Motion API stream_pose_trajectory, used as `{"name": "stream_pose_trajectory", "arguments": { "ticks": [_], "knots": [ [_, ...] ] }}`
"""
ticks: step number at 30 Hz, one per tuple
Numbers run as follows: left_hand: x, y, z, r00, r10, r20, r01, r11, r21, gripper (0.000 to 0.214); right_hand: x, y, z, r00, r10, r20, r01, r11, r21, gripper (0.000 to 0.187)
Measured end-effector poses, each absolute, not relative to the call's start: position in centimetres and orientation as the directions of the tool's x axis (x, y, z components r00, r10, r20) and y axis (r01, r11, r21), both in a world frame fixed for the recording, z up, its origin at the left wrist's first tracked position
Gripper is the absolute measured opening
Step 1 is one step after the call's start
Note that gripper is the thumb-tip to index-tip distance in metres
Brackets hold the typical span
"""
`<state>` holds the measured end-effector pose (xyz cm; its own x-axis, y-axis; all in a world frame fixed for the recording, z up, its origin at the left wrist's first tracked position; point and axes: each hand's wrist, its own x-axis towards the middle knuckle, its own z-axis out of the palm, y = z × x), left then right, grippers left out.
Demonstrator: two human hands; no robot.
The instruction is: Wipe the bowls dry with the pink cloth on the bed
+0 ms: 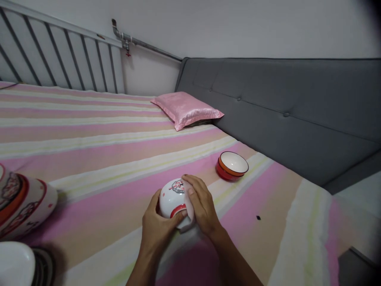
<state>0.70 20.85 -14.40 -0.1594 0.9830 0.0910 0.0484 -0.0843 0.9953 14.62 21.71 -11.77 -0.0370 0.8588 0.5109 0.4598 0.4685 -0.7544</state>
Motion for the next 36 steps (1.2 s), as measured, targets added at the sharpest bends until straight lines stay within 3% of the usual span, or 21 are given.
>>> {"name": "stream_pose_trajectory", "arguments": {
  "ticks": [6,9,13,19,23,29,32,36],
  "knots": [
    [0.4,20.3,-13.7,-0.122,0.972,0.2,0.081,-0.191,0.978,0.09,15.5,20.8,-10.1,0.075,0.829,0.554,0.348,0.498,-0.794,0.035],
    [0.5,19.6,-12.9,-0.111,0.939,0.324,0.155,-0.306,0.939,0.087,16.2,20.0,-8.9,0.071,0.794,0.603,0.333,0.551,-0.765,0.033],
    [0.9,19.3,-12.5,-0.08,0.886,0.456,0.317,-0.411,0.855,0.079,16.4,20.0,-9.0,0.046,0.828,0.558,0.354,0.509,-0.785,0.023],
    [1.8,19.7,-13.8,-0.088,0.901,0.425,0.604,-0.291,0.742,0.07,14.8,21.5,-11.2,0.005,0.874,0.487,0.542,0.406,-0.735,0.029],
    [2.0,19.5,-14.1,-0.08,0.899,0.431,0.664,-0.275,0.695,0.076,14.1,21.1,-11.2,-0.033,0.852,0.522,0.653,0.414,-0.634,0.031],
    [2.2,19.3,-14.0,-0.043,0.878,0.477,0.678,-0.324,0.659,0.06,13.2,20.6,-10.8,-0.19,0.787,0.587,0.769,0.49,-0.409,0.036],
    [2.3,19.4,-14.0,-0.051,0.887,0.458,0.678,-0.306,0.669,0.065,13.4,20.7,-10.7,-0.182,0.786,0.591,0.74,0.505,-0.443,0.036],
    [2.4,19.4,-14.0,-0.059,0.903,0.426,0.679,-0.277,0.679,0.073,14.2,21.0,-10.6,-0.135,0.824,0.55,0.649,0.493,-0.58,0.038]
  ]
}}
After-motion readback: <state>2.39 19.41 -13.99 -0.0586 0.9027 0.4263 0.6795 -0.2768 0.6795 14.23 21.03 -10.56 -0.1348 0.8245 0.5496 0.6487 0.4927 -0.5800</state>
